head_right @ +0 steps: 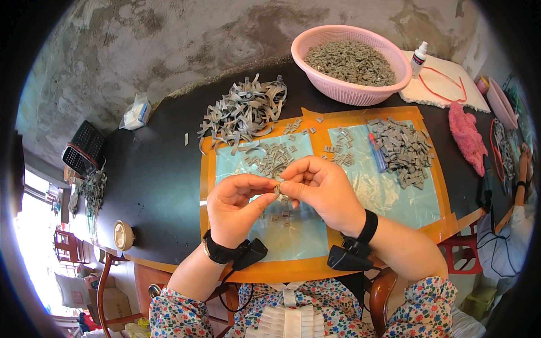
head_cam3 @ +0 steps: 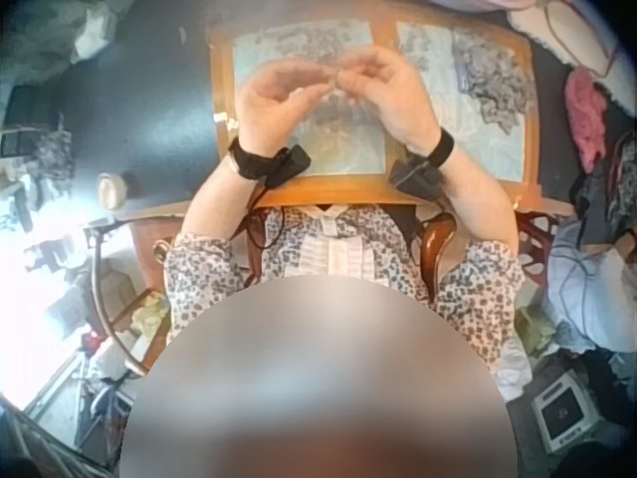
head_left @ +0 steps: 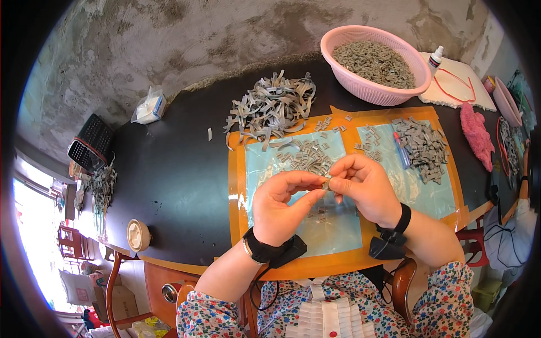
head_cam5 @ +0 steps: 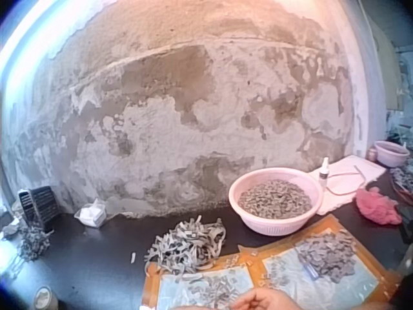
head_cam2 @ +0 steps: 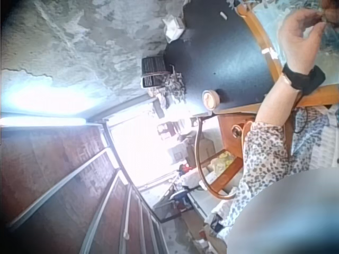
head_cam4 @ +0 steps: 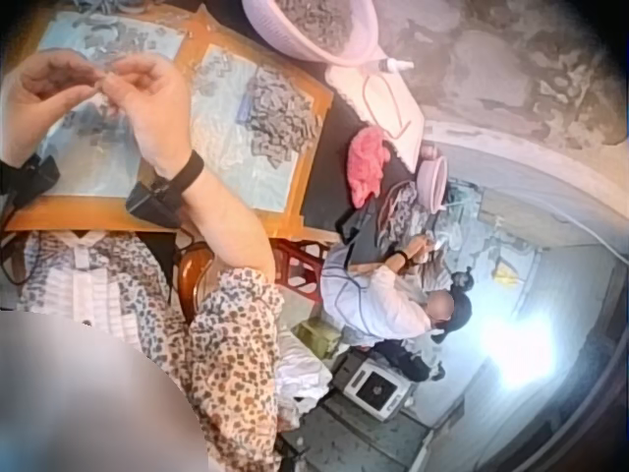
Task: Sort small grey shoe components and place them into groups or containers.
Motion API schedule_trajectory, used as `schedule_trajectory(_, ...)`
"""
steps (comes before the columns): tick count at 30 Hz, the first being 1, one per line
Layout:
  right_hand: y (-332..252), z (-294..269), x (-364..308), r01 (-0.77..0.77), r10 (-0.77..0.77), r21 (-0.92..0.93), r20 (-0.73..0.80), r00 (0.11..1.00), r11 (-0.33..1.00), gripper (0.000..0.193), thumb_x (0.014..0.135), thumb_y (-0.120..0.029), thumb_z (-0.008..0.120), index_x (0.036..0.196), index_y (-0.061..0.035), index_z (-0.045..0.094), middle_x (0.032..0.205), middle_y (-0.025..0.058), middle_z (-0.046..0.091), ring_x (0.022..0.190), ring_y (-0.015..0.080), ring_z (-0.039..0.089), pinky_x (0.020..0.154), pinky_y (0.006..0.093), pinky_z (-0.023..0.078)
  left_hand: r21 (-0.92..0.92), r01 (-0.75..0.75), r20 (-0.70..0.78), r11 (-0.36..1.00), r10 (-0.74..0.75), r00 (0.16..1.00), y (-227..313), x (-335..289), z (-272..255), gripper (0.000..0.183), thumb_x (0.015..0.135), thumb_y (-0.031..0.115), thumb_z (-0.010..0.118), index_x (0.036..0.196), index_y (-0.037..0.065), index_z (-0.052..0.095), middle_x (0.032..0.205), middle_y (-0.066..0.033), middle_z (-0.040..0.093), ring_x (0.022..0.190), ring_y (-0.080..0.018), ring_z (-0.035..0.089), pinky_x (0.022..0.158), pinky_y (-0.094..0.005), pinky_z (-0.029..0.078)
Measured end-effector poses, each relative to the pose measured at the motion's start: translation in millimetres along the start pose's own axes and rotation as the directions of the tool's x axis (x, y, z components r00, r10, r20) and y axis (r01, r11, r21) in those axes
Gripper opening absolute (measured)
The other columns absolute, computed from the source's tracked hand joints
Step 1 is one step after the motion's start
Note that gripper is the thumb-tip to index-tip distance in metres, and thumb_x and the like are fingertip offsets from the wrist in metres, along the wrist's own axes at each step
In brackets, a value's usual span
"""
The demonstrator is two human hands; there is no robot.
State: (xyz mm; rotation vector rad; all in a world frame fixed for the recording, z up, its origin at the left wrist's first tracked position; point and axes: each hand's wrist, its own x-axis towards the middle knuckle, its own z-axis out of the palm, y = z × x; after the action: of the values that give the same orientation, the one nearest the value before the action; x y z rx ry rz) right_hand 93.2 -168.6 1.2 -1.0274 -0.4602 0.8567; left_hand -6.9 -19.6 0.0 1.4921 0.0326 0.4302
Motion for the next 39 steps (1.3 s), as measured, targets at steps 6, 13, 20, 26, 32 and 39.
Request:
schedule_trajectory(6, 0.7, 4.5, -1.9, 0.074, -0.085, -0.138, -0.081, 0.993, 0.988, 0.014, 0.079, -0.003, 0.065, 0.090, -0.0009, 0.057, 0.079, 0.0040, 0.061, 0.062, 0.0075, 0.056, 0.057, 0.0193, 0.046, 0.084, -0.052, -0.011, 0.995, 0.054, 0.999, 1.0, 0.6, 0.7, 0.026, 0.073, -0.012, 0.063, 0.097, -0.005, 0.056, 0.095, -0.0130, 0.062, 0.090, -0.0173, 0.061, 0.082, -0.0294, 0.050)
schedule_trajectory(13, -2.2, 2.7, -2.4, 0.091, -0.098, -0.166, -0.033, 0.995, 0.982, 0.016, 0.081, -0.005, 0.065, 0.095, -0.0006, 0.057, 0.079, 0.0030, 0.061, 0.066, 0.0065, 0.056, 0.058, 0.0188, 0.046, 0.145, -0.055, 0.023, 0.988, 0.053, 0.998, 2.3, 0.7, 0.5, 0.028, 0.072, -0.011, 0.064, 0.098, -0.005, 0.056, 0.096, -0.0116, 0.061, 0.090, -0.0168, 0.060, 0.083, -0.0289, 0.049)
schedule_trajectory(20, -9.0, -4.8, 3.6, 0.027, -0.034, -0.268, -0.019, 0.999, 0.963, 0.018, 0.084, -0.007, 0.060, 0.101, -0.0004, 0.056, 0.082, 0.0002, 0.059, 0.071, 0.0040, 0.054, 0.061, 0.0182, 0.044, 0.229, -0.123, 0.002, 0.966, 0.126, 0.992, -1.6, 0.9, -2.9, 0.030, 0.071, -0.011, 0.065, 0.099, -0.004, 0.057, 0.095, -0.0099, 0.061, 0.090, -0.0160, 0.059, 0.083, -0.0288, 0.048)
schedule_trajectory(26, -8.3, -0.9, -0.5, 0.083, -0.074, -0.238, 0.045, 0.996, 0.968, 0.020, 0.084, -0.007, 0.061, 0.101, -0.0010, 0.056, 0.082, 0.0001, 0.058, 0.071, 0.0044, 0.053, 0.063, 0.0180, 0.044, 0.258, -0.073, 0.047, 0.963, 0.063, 0.997, 1.8, 1.2, 0.3, 0.032, 0.071, -0.010, 0.065, 0.102, -0.003, 0.057, 0.095, -0.0091, 0.061, 0.089, -0.0153, 0.060, 0.082, -0.0289, 0.048)
schedule_trajectory(32, -11.9, -4.4, 2.4, 0.039, -0.036, -0.021, 0.130, 0.991, 0.999, 0.019, 0.083, -0.005, 0.062, 0.100, -0.0009, 0.057, 0.083, 0.0015, 0.059, 0.071, 0.0068, 0.055, 0.064, 0.0205, 0.045, 0.127, -0.053, -0.018, 0.990, 0.056, 0.998, -1.2, 1.5, 1.3, 0.028, 0.074, -0.006, 0.065, 0.101, -0.002, 0.058, 0.093, -0.0088, 0.062, 0.086, -0.0150, 0.062, 0.080, -0.0269, 0.049)
schedule_trajectory(39, -9.5, -11.8, 1.2, -0.018, 0.016, 0.009, 0.193, 0.981, 1.000, 0.011, 0.085, -0.008, 0.060, 0.094, -0.0018, 0.059, 0.083, 0.0042, 0.061, 0.070, 0.0079, 0.055, 0.062, 0.0205, 0.044, 0.031, 0.016, 0.008, 0.999, -0.017, 1.000, 3.3, -0.7, 2.9, 0.031, 0.073, -0.011, 0.064, 0.101, -0.004, 0.055, 0.095, -0.0115, 0.061, 0.089, -0.0171, 0.061, 0.080, -0.0292, 0.050)
